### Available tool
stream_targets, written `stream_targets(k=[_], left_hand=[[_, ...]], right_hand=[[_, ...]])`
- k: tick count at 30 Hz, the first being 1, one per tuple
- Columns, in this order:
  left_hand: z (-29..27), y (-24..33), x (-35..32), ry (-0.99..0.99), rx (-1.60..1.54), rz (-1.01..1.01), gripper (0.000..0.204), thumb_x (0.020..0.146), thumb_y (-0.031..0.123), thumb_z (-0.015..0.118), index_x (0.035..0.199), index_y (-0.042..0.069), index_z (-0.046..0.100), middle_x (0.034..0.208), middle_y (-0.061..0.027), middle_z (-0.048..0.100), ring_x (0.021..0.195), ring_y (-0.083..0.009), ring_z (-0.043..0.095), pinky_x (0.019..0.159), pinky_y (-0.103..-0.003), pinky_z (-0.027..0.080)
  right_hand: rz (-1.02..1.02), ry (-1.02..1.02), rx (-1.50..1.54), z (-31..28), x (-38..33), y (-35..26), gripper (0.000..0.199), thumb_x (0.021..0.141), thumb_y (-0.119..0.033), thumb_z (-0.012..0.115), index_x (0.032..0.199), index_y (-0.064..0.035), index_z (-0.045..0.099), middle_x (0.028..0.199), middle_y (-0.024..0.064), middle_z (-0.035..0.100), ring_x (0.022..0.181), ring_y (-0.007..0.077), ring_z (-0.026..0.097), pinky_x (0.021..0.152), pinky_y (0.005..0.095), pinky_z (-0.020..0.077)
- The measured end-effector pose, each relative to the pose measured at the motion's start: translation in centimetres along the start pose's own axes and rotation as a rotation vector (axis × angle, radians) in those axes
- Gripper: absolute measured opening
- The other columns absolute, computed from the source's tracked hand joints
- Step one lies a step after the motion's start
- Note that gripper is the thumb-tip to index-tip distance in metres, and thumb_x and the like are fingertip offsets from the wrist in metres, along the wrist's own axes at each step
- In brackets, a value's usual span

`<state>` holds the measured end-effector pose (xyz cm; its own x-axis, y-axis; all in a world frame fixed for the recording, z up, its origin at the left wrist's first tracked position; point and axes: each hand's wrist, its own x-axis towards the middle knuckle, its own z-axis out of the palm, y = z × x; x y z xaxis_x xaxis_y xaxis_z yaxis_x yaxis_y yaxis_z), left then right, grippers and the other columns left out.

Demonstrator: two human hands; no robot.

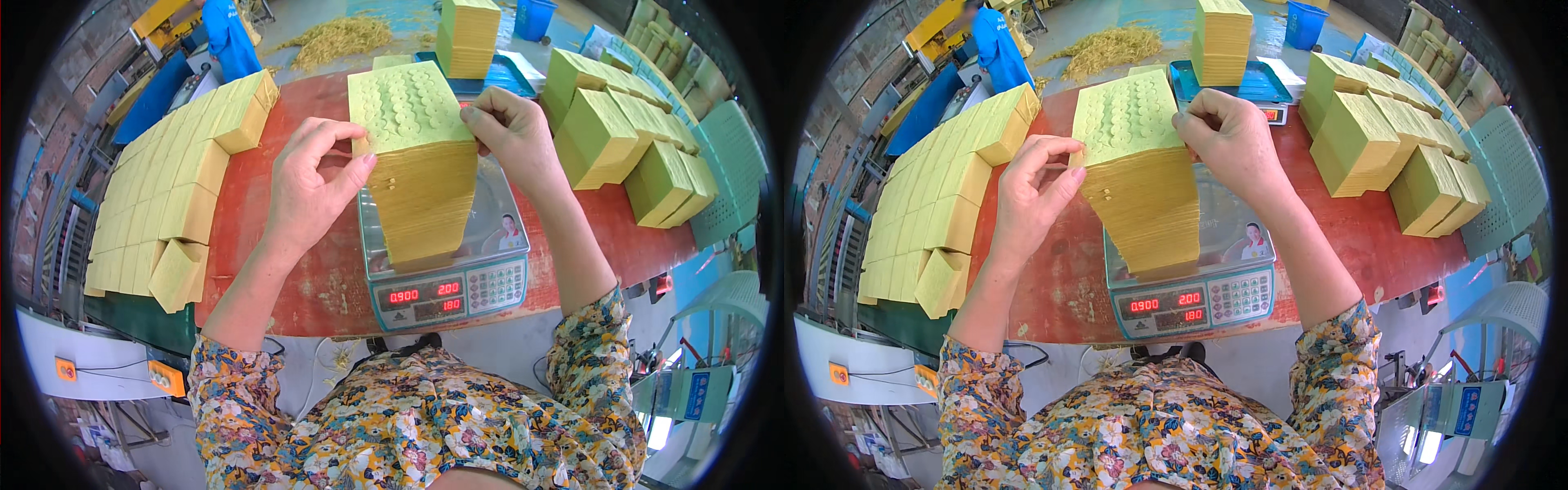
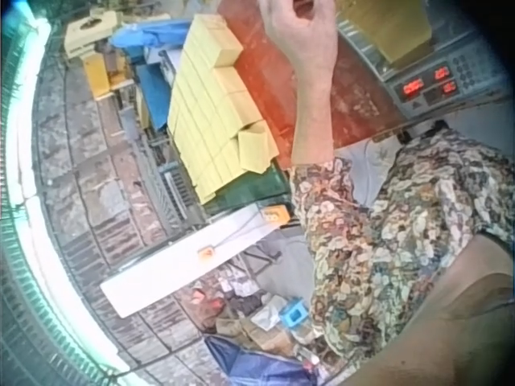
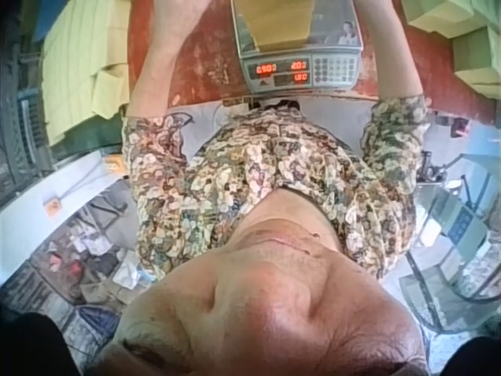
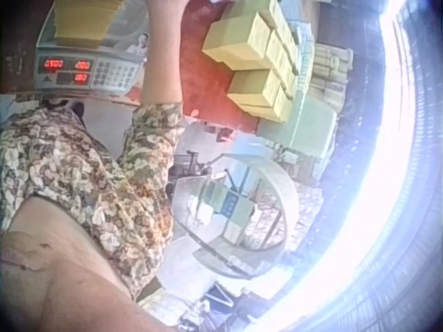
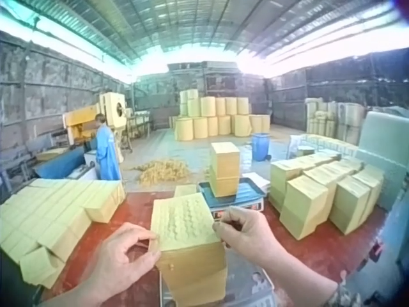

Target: Weighing stacks of yellow paper on a scale and organizing them into larger blocks in a paper mill.

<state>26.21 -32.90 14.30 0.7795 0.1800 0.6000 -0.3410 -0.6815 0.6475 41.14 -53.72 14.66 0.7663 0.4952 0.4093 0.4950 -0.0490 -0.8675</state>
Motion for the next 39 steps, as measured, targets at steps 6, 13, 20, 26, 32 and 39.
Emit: stream_targets(k=[6, 13, 20, 26, 32, 39], left_hand=[[0.2, 0.4, -0.4, 0.002, -0.043, 0.011, 0.028, 0.083, 0.002, 0.073, 0.109, -0.001, 0.064, 0.109, -0.008, 0.06, 0.092, -0.0165, 0.066, 0.079, -0.028, 0.059], [0.5, 0.0, -0.5, 0.081, 0.232, 0.205, 0.03, 0.075, 0.002, 0.077, 0.103, 0.001, 0.067, 0.102, -0.0096, 0.062, 0.091, -0.0235, 0.064, 0.077, -0.033, 0.052], [0.3, -0.1, -1.0, 0.031, 0.246, 0.164, 0.034, 0.08, -0.001, 0.071, 0.113, 0.001, 0.066, 0.109, -0.0083, 0.061, 0.094, -0.0172, 0.06, 0.085, -0.03, 0.049], [-1.4, -2.1, -5.2, 0.227, 0.024, -0.05, 0.047, 0.092, 0.007, 0.061, 0.138, 0.004, 0.052, 0.122, -0.0096, 0.059, 0.11, -0.0172, 0.056, 0.097, -0.032, 0.044], [-3.8, -8.8, -17.3, 0.502, 0.005, -0.62, 0.04, 0.094, 0.009, 0.061, 0.133, 0.001, 0.054, 0.119, -0.0099, 0.06, 0.109, -0.0148, 0.056, 0.093, -0.029, 0.047], [0.7, -8.0, -27.9, 0.538, 0.019, -0.915, 0.026, 0.098, 0.014, 0.058, 0.119, -0.001, 0.061, 0.107, -0.0069, 0.064, 0.092, -0.0112, 0.062, 0.077, -0.025, 0.052]], right_hand=[[0.0, 0.01, -0.055, -0.1, -0.2, 0.3, 0.022, 0.089, -0.015, 0.064, 0.075, 0.0, 0.058, 0.063, 0.0019, 0.058, 0.059, 0.0063, 0.052, 0.055, 0.0254, 0.0424], [0.004, 0.025, -0.043, -0.1, 0.0, 0.8, 0.021, 0.089, -0.016, 0.065, 0.076, -0.0002, 0.058, 0.063, 0.0015, 0.057, 0.061, 0.0059, 0.051, 0.056, 0.0257, 0.0422], [-0.018, 0.028, 0.022, -0.1, -0.2, 0.9, 0.02, 0.089, -0.014, 0.065, 0.076, -0.0004, 0.058, 0.063, -0.0002, 0.056, 0.059, 0.0059, 0.051, 0.056, 0.0248, 0.0423], [0.076, 0.163, 0.121, -1.4, -3.5, 1.0, 0.019, 0.089, -0.01, 0.063, 0.075, -0.0012, 0.056, 0.065, -0.0007, 0.054, 0.06, 0.0067, 0.05, 0.056, 0.024, 0.0416], [0.17, 0.23, 0.236, -3.3, -10.9, 4.9, 0.017, 0.092, -0.006, 0.057, 0.075, -0.003, 0.055, 0.066, 0.0012, 0.054, 0.061, 0.0085, 0.049, 0.058, 0.0242, 0.0407], [0.162, 0.242, 0.458, -3.3, -13.4, 6.7, 0.015, 0.095, -0.004, 0.054, 0.08, -0.0027, 0.056, 0.068, 0.0051, 0.056, 0.06, 0.0111, 0.05, 0.058, 0.0248, 0.0385]])
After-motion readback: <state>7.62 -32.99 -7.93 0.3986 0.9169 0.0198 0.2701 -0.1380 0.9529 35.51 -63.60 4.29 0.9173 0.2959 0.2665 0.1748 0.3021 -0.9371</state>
